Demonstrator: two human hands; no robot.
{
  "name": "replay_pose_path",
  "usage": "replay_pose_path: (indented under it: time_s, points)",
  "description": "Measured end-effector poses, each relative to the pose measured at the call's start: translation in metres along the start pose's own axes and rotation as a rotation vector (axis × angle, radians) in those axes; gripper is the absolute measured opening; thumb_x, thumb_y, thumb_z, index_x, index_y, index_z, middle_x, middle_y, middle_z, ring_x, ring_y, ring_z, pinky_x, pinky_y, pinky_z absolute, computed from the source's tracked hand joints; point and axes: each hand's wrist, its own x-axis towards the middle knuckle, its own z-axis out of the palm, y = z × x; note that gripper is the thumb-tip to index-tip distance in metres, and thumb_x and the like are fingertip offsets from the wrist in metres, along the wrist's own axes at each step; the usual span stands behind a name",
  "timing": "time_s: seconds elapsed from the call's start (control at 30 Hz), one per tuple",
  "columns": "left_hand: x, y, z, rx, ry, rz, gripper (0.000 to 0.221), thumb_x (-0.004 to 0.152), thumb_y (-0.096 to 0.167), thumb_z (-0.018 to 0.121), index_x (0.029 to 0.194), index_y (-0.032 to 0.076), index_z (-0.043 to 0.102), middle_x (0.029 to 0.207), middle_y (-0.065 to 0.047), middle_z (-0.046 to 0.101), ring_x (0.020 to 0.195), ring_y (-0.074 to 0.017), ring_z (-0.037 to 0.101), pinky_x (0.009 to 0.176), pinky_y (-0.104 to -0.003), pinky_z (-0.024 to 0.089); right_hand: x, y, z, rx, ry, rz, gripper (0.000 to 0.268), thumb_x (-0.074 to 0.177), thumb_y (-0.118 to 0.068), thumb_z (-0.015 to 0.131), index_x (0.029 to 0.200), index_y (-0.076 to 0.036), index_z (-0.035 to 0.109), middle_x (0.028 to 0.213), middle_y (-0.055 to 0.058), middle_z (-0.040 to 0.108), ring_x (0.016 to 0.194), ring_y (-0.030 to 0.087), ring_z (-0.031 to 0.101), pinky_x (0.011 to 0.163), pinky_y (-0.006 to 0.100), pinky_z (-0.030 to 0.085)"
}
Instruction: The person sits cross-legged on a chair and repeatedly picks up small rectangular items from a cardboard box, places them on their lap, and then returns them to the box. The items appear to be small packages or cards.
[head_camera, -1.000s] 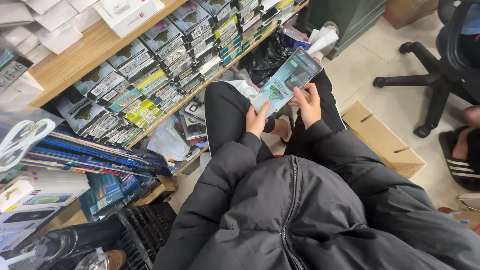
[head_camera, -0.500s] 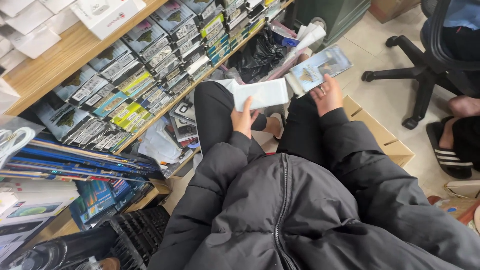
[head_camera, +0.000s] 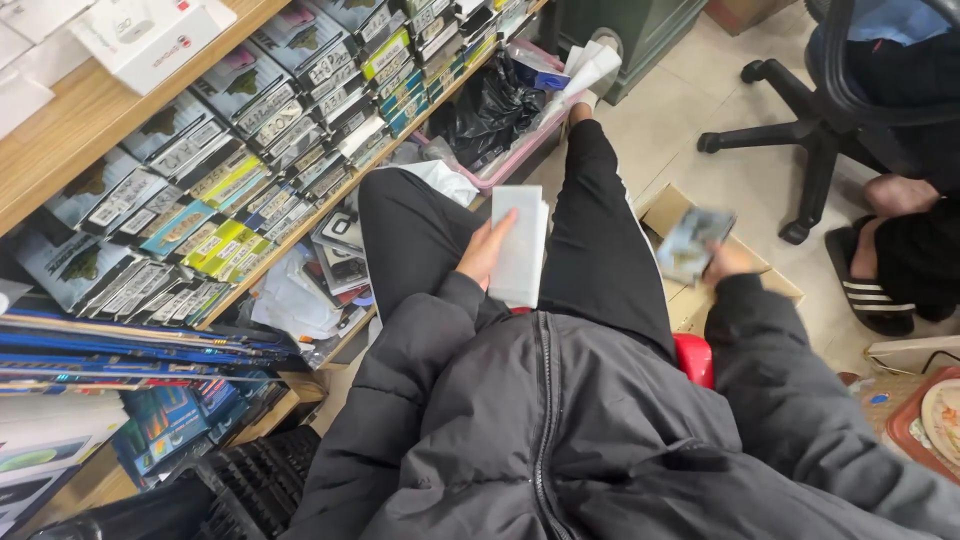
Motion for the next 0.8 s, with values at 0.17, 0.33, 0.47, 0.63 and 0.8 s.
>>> replay_pose_path:
  time_s: [0.17,0.33,0.47,0.63,0.8]
  points:
    - [0.061,-0.050,-0.033,0.054,0.007,0.042,0.063,0.087,0.048,0.085,0.130,0.007,0.068,0.110,-0.016,0.074,0.099,-0.0241,0.073,0.089,-0.043,0.060,-0.024,0.051,0.158,1.717,-0.040,0.963,0.065,0.089,-0.031,0.078,0.140,-0.005,0.047,0.130,0.022,0.061,0.125,0.038,0.060,0.105,0.058,0.040]
    - [0.053,-0.047,-0.035,0.194,-0.093,0.008,0.068,0.094,0.045,0.080,0.143,0.004,0.057,0.128,-0.019,0.069,0.119,-0.0264,0.066,0.103,-0.048,0.053,-0.087,0.019,0.160,1.345,-0.200,0.915,0.058,0.090,-0.023,0.076,0.130,0.012,0.053,0.116,0.025,0.057,0.109,0.033,0.061,0.078,0.049,0.056]
    - [0.063,-0.060,-0.044,0.316,-0.204,0.065,0.063,0.095,0.039,0.080,0.143,0.005,0.057,0.125,-0.019,0.068,0.118,-0.0252,0.065,0.103,-0.050,0.052,-0.079,0.041,0.204,1.074,-0.151,0.935,0.040,0.079,-0.019,0.084,0.101,0.012,0.070,0.084,0.025,0.068,0.064,0.028,0.069,0.049,0.043,0.058]
    - [0.009,-0.030,-0.008,0.335,-0.307,0.033,0.054,0.098,0.037,0.073,0.140,0.006,0.057,0.122,-0.013,0.068,0.114,-0.0191,0.065,0.103,-0.045,0.053,-0.071,0.043,0.193,1.099,-0.009,0.944,0.056,0.075,-0.007,0.080,0.125,0.003,0.057,0.111,0.030,0.060,0.089,0.041,0.066,0.060,0.056,0.061]
    - [-0.013,-0.011,0.004,0.387,-0.307,0.035,0.052,0.099,0.036,0.068,0.137,0.003,0.056,0.122,-0.017,0.068,0.117,-0.0246,0.066,0.103,-0.045,0.053,-0.078,0.038,0.189,1.097,0.080,0.891,0.071,0.075,0.002,0.072,0.144,0.000,0.053,0.132,0.030,0.058,0.104,0.045,0.066,0.071,0.052,0.062]
